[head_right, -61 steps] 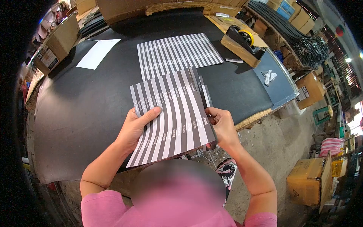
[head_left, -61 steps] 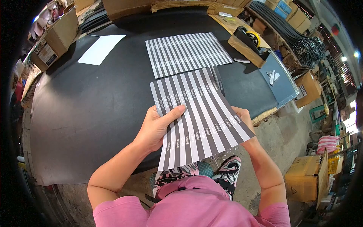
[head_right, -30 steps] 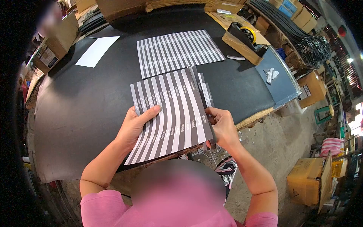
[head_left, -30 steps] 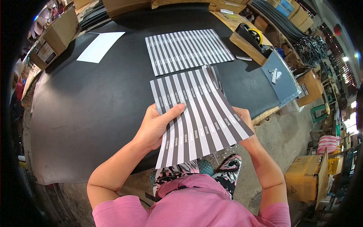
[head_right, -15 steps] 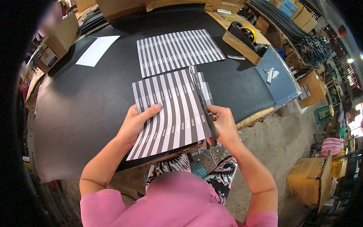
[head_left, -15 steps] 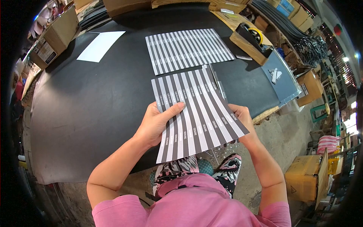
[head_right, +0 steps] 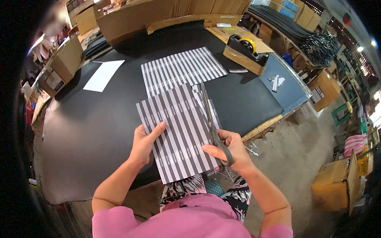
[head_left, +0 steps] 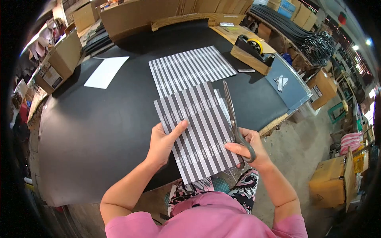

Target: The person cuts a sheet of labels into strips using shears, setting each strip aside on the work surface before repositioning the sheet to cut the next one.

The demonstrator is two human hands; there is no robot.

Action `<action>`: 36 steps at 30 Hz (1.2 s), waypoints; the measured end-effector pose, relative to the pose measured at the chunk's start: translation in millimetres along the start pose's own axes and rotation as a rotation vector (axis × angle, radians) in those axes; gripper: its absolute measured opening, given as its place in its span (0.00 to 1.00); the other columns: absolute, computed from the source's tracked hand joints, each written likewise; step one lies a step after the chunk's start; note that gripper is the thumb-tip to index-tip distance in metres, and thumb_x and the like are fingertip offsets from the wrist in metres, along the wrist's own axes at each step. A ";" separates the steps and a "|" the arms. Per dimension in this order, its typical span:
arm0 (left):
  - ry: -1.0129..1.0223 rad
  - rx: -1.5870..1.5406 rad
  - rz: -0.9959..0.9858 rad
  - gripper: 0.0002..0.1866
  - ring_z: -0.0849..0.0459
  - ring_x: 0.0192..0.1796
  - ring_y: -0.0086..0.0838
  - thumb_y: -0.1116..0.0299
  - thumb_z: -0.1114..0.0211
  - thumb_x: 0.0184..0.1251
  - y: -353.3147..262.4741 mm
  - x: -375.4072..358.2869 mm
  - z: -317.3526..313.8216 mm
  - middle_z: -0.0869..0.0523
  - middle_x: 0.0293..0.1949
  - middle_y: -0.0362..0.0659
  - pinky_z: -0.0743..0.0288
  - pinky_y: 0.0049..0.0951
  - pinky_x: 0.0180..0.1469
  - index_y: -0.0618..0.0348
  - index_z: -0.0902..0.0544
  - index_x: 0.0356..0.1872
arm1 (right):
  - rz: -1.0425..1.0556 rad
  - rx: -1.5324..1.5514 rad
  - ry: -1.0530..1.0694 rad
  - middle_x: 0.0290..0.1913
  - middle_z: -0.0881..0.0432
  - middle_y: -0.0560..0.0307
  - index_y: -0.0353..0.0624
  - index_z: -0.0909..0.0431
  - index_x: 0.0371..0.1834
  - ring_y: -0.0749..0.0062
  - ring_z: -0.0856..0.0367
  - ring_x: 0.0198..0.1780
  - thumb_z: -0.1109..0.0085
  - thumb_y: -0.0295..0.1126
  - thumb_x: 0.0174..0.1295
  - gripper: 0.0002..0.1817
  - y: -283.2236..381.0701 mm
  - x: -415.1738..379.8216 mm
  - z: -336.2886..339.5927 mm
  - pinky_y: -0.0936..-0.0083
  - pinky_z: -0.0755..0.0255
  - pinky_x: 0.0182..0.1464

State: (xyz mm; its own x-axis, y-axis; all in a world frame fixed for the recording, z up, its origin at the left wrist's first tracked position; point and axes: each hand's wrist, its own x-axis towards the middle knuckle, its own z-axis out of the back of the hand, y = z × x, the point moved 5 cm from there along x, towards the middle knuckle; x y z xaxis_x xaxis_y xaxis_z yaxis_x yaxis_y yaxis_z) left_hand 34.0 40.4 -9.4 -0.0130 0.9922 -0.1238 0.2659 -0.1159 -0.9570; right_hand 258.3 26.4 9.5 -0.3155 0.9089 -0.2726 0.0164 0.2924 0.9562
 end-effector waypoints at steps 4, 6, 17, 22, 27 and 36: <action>-0.011 -0.070 0.109 0.19 0.18 0.41 0.24 0.62 0.33 0.61 0.9 -5.4 -4.3 0.17 0.42 0.46 0.22 0.27 0.45 0.67 0.24 0.45 | 0.066 0.105 0.060 0.35 0.19 0.60 0.33 0.24 0.44 0.85 0.24 0.33 0.32 0.30 0.51 0.19 -1.5 -0.3 0.6 0.87 0.29 0.35; 0.050 -0.187 0.231 0.21 0.17 0.41 0.25 0.60 0.34 0.61 8.8 -8.0 -8.0 0.18 0.42 0.46 0.20 0.28 0.44 0.66 0.25 0.47 | 0.223 0.093 0.035 0.35 0.19 0.60 0.34 0.24 0.44 0.86 0.24 0.33 0.32 0.30 0.51 0.18 0.6 2.5 4.1 0.88 0.29 0.36; 0.032 -0.168 0.038 0.13 0.19 0.40 0.19 0.66 0.38 0.65 1.9 -7.0 -7.0 0.17 0.42 0.42 0.23 0.23 0.44 0.63 0.22 0.46 | 0.257 -0.065 -0.149 0.24 0.24 0.65 0.32 0.28 0.41 0.88 0.28 0.17 0.32 0.24 0.50 0.17 0.4 -24.5 2.5 0.89 0.36 0.19; -0.020 -0.203 -0.077 0.14 0.20 0.41 0.20 0.66 0.39 0.66 -10.6 -4.3 -0.1 0.17 0.43 0.43 0.24 0.24 0.44 0.65 0.23 0.46 | 0.212 -0.239 -0.180 0.22 0.25 0.68 0.33 0.27 0.43 0.92 0.28 0.24 0.29 0.27 0.47 0.21 -18.3 -59.3 1.0 0.93 0.35 0.27; -0.044 -0.170 -0.080 0.15 0.18 0.39 0.22 0.64 0.40 0.67 -1.0 -3.0 0.7 0.18 0.42 0.44 0.20 0.25 0.39 0.65 0.25 0.47 | 0.141 -0.253 -0.198 0.21 0.24 0.65 0.34 0.27 0.44 0.89 0.26 0.22 0.32 0.23 0.47 0.20 -39.3 -76.3 0.1 0.91 0.35 0.24; -0.007 -0.187 -0.031 0.14 0.17 0.28 0.26 0.63 0.42 0.67 -7.3 -4.0 -3.6 0.19 0.35 0.45 0.19 0.30 0.22 0.64 0.27 0.44 | 0.210 -0.347 -0.121 0.23 0.25 0.63 0.34 0.34 0.45 0.86 0.26 0.22 0.28 0.25 0.43 0.27 -53.2 -73.7 -18.3 0.90 0.34 0.23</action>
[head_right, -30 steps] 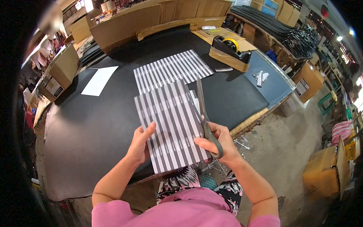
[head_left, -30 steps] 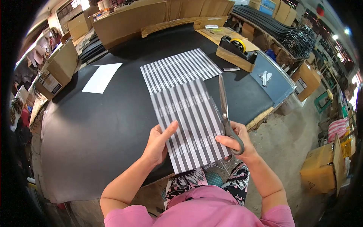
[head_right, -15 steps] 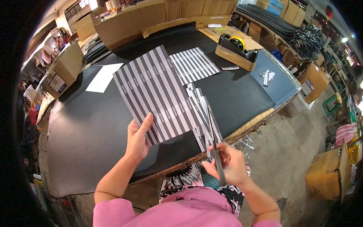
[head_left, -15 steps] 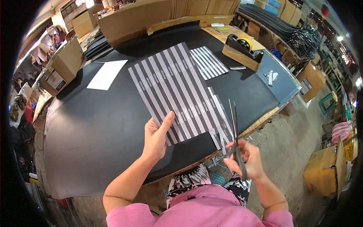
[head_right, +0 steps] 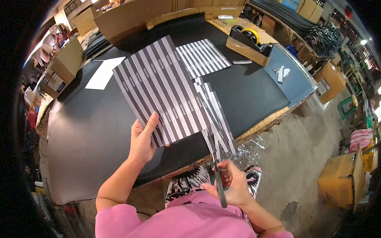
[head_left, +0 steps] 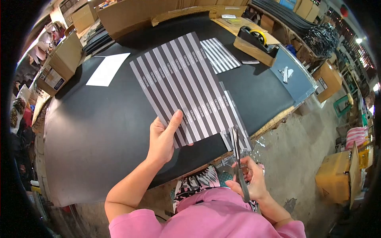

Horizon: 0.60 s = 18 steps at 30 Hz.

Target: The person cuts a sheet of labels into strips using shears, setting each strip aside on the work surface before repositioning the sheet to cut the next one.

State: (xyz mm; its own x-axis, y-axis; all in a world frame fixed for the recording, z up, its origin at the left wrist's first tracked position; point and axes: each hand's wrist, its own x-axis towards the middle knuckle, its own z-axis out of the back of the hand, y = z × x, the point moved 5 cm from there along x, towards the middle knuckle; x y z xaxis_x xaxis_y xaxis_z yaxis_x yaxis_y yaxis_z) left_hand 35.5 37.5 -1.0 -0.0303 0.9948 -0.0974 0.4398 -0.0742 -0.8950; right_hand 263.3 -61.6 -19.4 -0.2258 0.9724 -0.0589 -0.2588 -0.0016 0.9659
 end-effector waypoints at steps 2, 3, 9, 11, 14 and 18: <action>0.033 0.022 -0.002 0.14 0.17 0.27 0.26 0.63 0.41 0.68 -0.4 -0.4 -1.4 0.19 0.34 0.44 0.20 0.29 0.21 0.64 0.27 0.44 | -0.034 0.021 -0.004 0.22 0.25 0.62 0.35 0.33 0.44 0.86 0.27 0.21 0.28 0.26 0.43 0.27 4.2 1.0 -3.1 0.90 0.34 0.23; 0.028 0.023 -0.004 0.13 0.18 0.27 0.25 0.63 0.41 0.67 -1.1 -1.6 -2.9 0.19 0.33 0.44 0.20 0.28 0.21 0.64 0.26 0.43 | -0.093 0.040 -0.015 0.20 0.26 0.64 0.35 0.32 0.41 0.89 0.28 0.22 0.26 0.30 0.42 0.26 3.7 0.8 -3.3 0.91 0.35 0.24; 0.071 0.051 0.018 0.14 0.18 0.27 0.23 0.63 0.40 0.67 4.2 -2.8 -4.1 0.19 0.34 0.43 0.21 0.26 0.21 0.64 0.26 0.43 | -0.182 0.161 -0.023 0.19 0.27 0.66 0.35 0.30 0.38 0.91 0.30 0.22 0.24 0.33 0.43 0.25 -1.3 -1.7 -3.1 0.92 0.37 0.24; 0.077 0.065 0.027 0.14 0.18 0.27 0.23 0.63 0.40 0.67 5.1 -3.1 -4.7 0.19 0.34 0.43 0.21 0.25 0.21 0.65 0.25 0.44 | -0.173 0.211 -0.029 0.19 0.27 0.67 0.35 0.30 0.38 0.91 0.31 0.22 0.25 0.32 0.44 0.24 -0.6 -1.7 -2.7 0.92 0.37 0.24; 0.083 0.061 0.026 0.14 0.18 0.27 0.23 0.63 0.40 0.66 6.5 -3.1 -4.3 0.18 0.34 0.43 0.21 0.25 0.21 0.64 0.25 0.44 | -0.114 0.178 0.020 0.21 0.25 0.59 0.31 0.32 0.43 0.82 0.26 0.17 0.30 0.27 0.46 0.24 -3.4 0.1 -1.1 0.87 0.32 0.18; 0.079 0.082 0.019 0.14 0.18 0.27 0.23 0.63 0.40 0.67 6.1 -3.6 -4.1 0.18 0.34 0.43 0.21 0.25 0.21 0.64 0.25 0.44 | -0.115 0.159 0.037 0.21 0.25 0.58 0.31 0.32 0.44 0.81 0.26 0.18 0.31 0.26 0.48 0.23 -0.2 2.3 -1.0 0.85 0.31 0.19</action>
State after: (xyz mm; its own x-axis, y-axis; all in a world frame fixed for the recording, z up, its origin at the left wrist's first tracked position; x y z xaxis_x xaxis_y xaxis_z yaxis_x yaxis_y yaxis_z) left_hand 42.0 33.7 -4.3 0.0496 0.9953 -0.0832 0.3650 -0.0956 -0.9261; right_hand 261.9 -59.6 -20.0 -0.2382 0.9548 -0.1776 -0.1340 0.1488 0.9797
